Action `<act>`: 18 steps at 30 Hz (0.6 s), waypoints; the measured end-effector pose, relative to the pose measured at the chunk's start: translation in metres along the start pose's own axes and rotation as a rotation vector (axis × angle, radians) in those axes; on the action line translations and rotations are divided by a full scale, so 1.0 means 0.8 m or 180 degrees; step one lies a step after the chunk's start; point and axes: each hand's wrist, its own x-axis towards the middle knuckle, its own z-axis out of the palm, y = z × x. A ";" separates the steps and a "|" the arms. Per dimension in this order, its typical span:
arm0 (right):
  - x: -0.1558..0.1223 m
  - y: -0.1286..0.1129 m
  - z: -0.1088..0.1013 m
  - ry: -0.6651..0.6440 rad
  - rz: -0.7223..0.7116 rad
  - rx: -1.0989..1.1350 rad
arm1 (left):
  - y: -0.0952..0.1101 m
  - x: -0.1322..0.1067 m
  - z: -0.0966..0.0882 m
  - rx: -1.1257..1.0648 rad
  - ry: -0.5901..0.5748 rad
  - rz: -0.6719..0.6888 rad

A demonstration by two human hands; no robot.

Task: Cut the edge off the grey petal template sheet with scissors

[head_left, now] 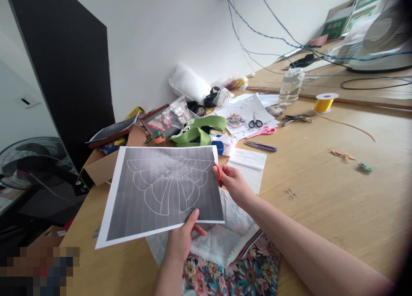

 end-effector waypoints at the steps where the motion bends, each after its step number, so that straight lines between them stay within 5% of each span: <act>1: 0.000 0.000 0.000 -0.0007 0.0001 -0.0005 | 0.000 0.000 0.000 -0.0009 0.0013 -0.0002; 18: 0.003 0.000 -0.003 0.0012 -0.0033 -0.0049 | -0.001 0.000 -0.001 0.0018 0.0010 0.0044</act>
